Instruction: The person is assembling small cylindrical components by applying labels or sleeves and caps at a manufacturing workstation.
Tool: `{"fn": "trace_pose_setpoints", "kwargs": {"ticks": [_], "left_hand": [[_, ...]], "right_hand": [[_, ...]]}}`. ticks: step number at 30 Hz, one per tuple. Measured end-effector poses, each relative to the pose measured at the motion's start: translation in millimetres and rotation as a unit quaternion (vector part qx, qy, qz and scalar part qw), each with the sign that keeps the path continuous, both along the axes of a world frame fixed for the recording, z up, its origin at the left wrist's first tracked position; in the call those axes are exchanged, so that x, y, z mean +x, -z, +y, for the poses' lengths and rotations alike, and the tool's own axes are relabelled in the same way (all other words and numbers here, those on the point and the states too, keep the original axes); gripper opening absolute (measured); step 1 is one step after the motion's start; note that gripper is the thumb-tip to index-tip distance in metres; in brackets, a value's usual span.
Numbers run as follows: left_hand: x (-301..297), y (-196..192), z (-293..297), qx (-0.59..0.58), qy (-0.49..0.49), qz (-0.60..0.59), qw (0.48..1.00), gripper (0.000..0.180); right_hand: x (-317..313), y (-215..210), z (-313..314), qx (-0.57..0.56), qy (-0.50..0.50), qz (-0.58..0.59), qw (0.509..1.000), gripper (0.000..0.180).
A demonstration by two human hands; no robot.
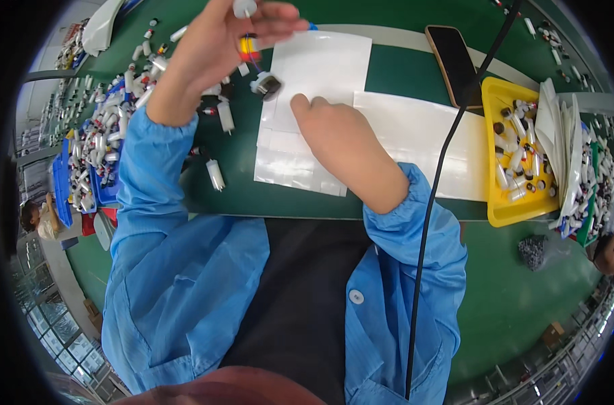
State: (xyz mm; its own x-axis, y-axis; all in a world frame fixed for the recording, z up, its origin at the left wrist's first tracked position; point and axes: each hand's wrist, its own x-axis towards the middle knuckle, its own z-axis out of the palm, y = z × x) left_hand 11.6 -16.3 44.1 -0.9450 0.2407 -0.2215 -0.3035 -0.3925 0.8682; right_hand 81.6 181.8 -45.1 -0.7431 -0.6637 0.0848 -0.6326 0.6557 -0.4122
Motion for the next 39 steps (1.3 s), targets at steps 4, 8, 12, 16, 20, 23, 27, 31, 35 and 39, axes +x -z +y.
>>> {"fn": "trace_pose_setpoints", "kwargs": {"ticks": [4,8,12,16,20,23,27,31,35,39], "left_hand": [[12,12,-3,0.146,0.013,-0.041,0.988,0.050],[9,10,11,0.201,-0.057,-0.068,0.975,0.050],[9,16,29,0.291,-0.007,-0.115,0.950,0.047],[12,33,41,0.319,0.095,-0.090,0.939,0.038],[7,49,41,0.158,0.117,0.017,0.980,0.039],[2,54,34,-0.055,0.118,0.150,0.980,0.036],[-1,53,33,-0.055,0.105,0.175,0.977,0.037],[-4,59,27,-0.029,0.101,0.171,0.980,0.035],[-3,41,33,-0.043,0.100,0.147,0.983,0.022],[-11,57,26,-0.010,0.157,0.193,0.969,0.027]], "right_hand": [[-19,-16,10,-0.144,0.030,-0.101,0.984,0.014],[-34,-18,12,-0.478,0.170,-0.098,0.856,0.022],[-28,-21,-12,-0.448,0.110,0.139,0.876,0.041],[-34,-5,-2,-0.482,0.135,0.055,0.864,0.053],[-45,6,5,-0.534,0.160,0.043,0.829,0.044],[-42,1,6,-0.534,0.148,0.080,0.829,0.045],[-44,5,6,-0.516,0.153,0.114,0.835,0.046],[-45,1,6,-0.487,0.123,0.152,0.851,0.041],[-52,-4,17,-0.532,0.084,0.150,0.829,0.029],[-39,-19,24,-0.656,0.094,-0.103,0.742,0.014]]}}
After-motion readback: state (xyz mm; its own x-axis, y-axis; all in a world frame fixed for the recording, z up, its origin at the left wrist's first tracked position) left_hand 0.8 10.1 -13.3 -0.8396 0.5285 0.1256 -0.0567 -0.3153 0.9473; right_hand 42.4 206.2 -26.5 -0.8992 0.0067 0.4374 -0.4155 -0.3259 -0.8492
